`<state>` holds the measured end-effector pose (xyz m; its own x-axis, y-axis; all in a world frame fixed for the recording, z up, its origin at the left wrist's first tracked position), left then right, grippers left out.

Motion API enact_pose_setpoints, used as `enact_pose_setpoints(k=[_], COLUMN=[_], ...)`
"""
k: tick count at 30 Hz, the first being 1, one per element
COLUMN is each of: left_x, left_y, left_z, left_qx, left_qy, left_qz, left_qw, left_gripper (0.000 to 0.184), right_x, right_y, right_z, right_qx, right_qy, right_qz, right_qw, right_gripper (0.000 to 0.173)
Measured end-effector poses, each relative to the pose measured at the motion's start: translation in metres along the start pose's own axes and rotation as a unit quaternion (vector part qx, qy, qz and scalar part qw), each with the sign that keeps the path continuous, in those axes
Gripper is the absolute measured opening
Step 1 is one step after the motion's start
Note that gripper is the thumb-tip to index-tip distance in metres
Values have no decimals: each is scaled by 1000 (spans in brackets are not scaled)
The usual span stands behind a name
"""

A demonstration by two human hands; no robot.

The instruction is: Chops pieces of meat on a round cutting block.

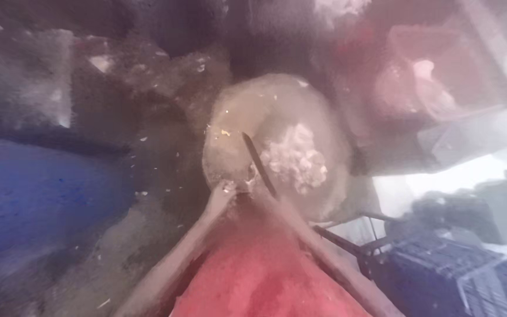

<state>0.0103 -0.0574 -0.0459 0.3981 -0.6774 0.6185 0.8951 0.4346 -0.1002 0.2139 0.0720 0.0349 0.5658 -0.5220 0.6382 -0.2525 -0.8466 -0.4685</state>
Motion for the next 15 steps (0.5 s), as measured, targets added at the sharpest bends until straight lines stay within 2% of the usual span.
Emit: enact_pose_setpoints(k=[2,5,7,10,11,12,15], left_x=[15,23,21,27,28,26,24], left_y=[-23,-39,-43,-42,-42,-42,-40], left_z=[-10,-24,-22,-28,-26,-22,-23], left_qx=[32,87,103,100,100,95,103], left_qy=[8,10,19,14,13,13,15], left_qz=[36,60,67,71,73,73,78], left_qw=[999,994,992,992,992,993,991], left_gripper=[35,30,29,30,31,32,28], right_x=[9,-12,-10,27,28,18,-24], right_y=[-4,-14,-24,-13,-7,-1,-4], right_z=[16,65,47,-12,-19,-13,28], right_qx=[48,98,82,26,22,45,170], right_qy=[48,36,20,8,-1,-13,-9], right_qz=[29,5,-8,-26,-20,-11,-57], right_qw=[997,994,996,999,1000,999,984], right_gripper=[46,51,50,38,37,38,51])
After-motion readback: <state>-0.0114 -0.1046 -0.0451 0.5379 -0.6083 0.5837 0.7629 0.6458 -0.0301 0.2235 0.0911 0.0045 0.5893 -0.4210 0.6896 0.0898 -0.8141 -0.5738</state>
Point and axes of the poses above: each hand's wrist, its own x-axis away from the middle knuckle, its own y-axis out of the palm, z = x × y, the point moved 1 cm from there along -x, towards the middle knuckle, and after that the axes turned 3 degrees about -z, right-handed, at the moved point
